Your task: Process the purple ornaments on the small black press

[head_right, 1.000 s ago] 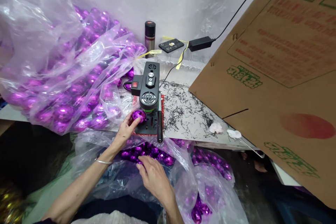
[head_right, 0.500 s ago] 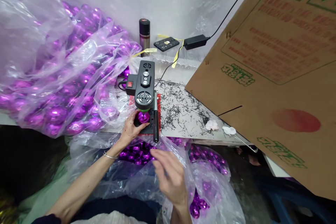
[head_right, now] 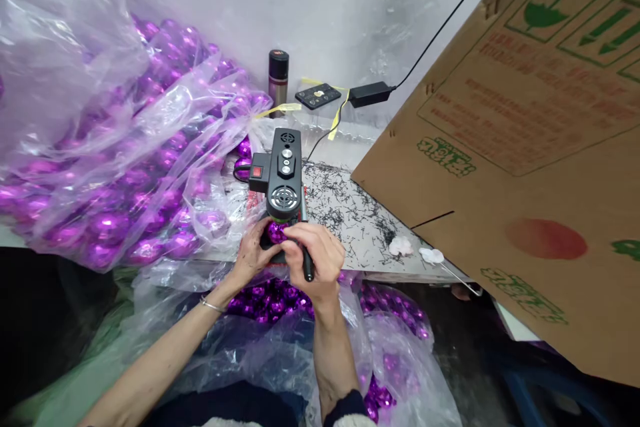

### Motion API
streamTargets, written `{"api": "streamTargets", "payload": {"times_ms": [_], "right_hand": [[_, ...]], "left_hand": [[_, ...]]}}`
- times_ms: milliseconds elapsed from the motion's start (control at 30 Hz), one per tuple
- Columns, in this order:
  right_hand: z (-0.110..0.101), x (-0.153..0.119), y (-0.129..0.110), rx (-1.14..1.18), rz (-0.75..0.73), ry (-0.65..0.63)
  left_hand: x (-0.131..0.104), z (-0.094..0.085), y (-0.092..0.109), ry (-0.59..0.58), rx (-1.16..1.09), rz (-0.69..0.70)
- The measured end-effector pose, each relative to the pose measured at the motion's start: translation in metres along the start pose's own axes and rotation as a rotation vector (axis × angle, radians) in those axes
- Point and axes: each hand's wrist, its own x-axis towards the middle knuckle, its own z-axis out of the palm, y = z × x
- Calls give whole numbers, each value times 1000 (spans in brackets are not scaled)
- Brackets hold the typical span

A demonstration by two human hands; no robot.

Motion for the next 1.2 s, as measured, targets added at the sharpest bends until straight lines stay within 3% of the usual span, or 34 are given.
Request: {"api": "streamTargets", "payload": {"times_ms": [233,400,700,1067,1200], "right_hand": [[39,-40,7,6,92,226],[49,-56,11,33,128,301],[53,-64,12,110,169,326],[60,-70,14,23,176,361],[59,-76,20,33,102,282]], "left_hand": [[-3,4,-1,49,32,86],[-6,8,-5,61,34,91],[-6,7,0,53,14,68],[-5,7,1,62,17,84],[-4,7,0,74,9,123]]}}
